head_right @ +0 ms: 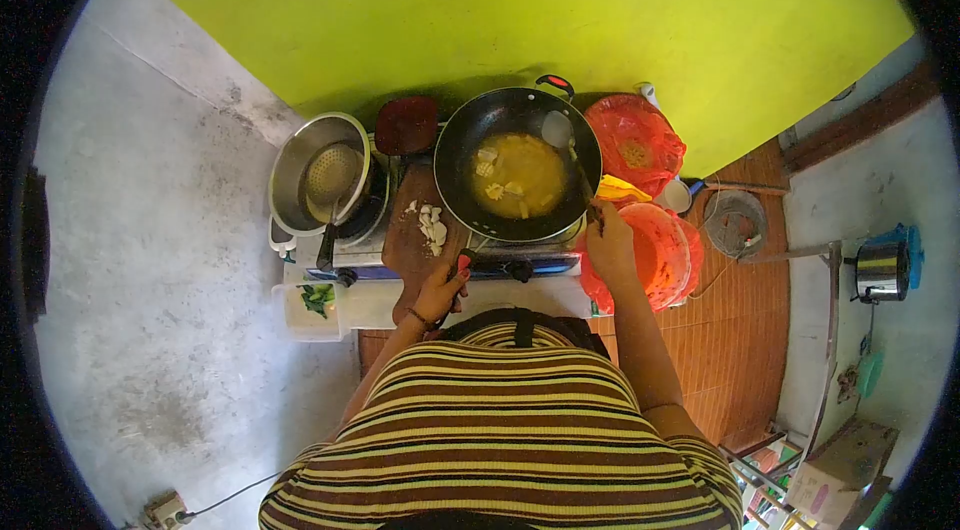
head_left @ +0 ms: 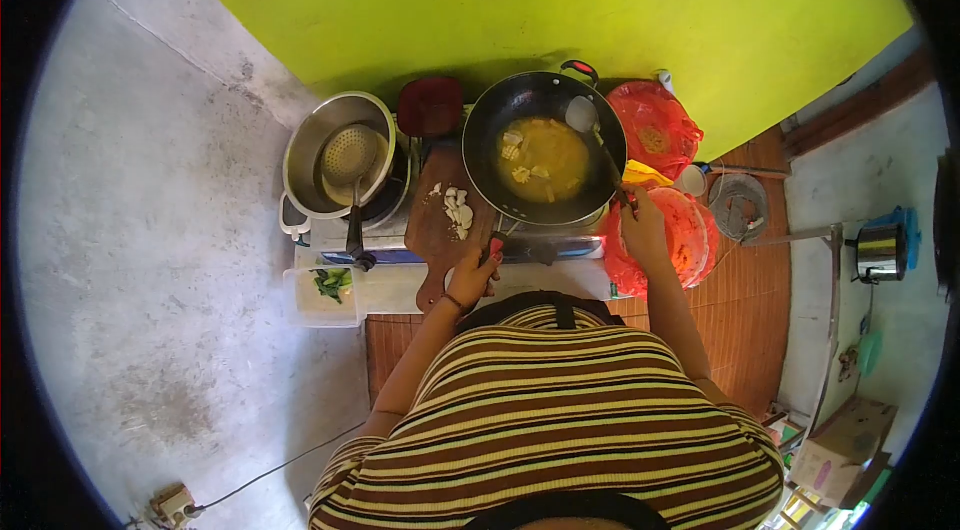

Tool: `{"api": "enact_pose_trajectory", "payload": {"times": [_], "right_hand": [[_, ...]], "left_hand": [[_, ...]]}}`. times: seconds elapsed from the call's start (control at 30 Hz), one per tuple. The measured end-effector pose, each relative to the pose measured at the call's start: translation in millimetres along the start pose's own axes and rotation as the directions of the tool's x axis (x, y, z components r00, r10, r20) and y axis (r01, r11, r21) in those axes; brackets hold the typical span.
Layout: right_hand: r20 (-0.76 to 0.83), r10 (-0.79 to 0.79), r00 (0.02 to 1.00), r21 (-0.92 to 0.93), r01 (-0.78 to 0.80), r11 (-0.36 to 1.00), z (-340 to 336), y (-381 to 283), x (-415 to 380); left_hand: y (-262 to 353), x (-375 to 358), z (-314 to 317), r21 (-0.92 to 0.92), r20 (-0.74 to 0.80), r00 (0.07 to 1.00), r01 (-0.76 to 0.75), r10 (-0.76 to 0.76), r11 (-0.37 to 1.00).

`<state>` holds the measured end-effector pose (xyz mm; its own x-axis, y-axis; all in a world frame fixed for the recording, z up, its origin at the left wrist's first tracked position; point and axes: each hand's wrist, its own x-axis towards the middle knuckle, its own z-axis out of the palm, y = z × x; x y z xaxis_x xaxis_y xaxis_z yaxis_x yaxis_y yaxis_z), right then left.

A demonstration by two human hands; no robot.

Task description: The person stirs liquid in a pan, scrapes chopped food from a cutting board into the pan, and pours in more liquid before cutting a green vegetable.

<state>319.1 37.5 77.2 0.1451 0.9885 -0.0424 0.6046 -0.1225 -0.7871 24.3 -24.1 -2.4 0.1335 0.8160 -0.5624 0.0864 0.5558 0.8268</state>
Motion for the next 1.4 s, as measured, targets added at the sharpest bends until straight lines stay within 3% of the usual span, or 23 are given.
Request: {"api": "enact_pose_trajectory", "payload": {"times": [0.2, 1.03, 1.23, 1.4], "right_hand": [[0.042, 0.105, 0.994, 0.041, -0.107, 0.993, 9.2, 21.3, 4.9], [-0.010, -0.034, 0.999, 0.023, 0.035, 0.999, 18.6, 48.2, 6.4], [-0.036, -0.079, 0.996, -0.026, 0.078, 0.997, 18.0, 40.8, 3.7], [-0.084, -0.131, 0.988, -0.074, 0.125, 0.989, 16.0, 31.0, 0.3]], "left_hand": [[-2.6, 1.4, -0.8, -0.023, 0.025, 1.000, -0.016, 0.016, 1.000], [-12.4, 9.7, -1.2, -0.059, 0.041, 0.999, -0.011, 0.013, 0.998], [-5.8, 6.8, -5.1, -0.023, 0.086, 0.994, 0.072, -0.070, 0.997], [-18.6, 12.2, -1.2, -0.079, 0.026, 0.999, -0.030, 0.032, 0.996]]}}
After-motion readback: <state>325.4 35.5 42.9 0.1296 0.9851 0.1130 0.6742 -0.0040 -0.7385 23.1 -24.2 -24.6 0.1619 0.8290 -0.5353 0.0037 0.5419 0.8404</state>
